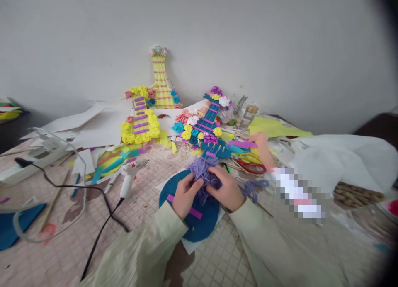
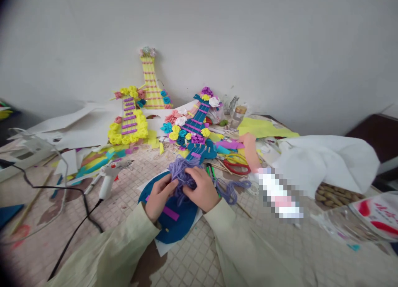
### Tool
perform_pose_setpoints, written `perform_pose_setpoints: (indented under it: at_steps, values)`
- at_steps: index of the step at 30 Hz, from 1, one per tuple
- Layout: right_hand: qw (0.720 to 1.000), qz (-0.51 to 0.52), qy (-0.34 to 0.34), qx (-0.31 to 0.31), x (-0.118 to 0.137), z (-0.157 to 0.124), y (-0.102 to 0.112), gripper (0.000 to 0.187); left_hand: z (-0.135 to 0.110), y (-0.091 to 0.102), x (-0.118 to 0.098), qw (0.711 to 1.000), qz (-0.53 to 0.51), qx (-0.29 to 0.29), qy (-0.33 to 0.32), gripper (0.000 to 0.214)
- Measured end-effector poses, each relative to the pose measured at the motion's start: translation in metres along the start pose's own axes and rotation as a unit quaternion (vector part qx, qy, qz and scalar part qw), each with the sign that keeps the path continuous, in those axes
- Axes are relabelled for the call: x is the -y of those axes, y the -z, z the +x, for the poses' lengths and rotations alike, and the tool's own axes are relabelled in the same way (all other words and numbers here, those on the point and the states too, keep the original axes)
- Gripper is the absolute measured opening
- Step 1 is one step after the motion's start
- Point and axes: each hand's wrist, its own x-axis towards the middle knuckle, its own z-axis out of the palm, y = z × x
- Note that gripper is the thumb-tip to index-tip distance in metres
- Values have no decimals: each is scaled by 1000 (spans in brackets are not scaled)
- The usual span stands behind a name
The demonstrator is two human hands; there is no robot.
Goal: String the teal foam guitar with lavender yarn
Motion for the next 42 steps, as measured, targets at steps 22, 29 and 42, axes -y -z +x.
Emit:
perform_pose_setpoints:
  at_steps: [22, 29, 42]
  values:
    - [993, -47, -106, 20, -54, 22, 87, 38, -5, -6, -2, 985, 151, 70, -36, 25]
    - [956, -69, -158, 239, -78, -22, 103, 38, -1, -3, 3, 992, 103, 69, -26, 26]
    - [964, -182, -194, -25, -65, 18, 144, 21, 0, -3, 0, 997, 42, 55, -38, 25]
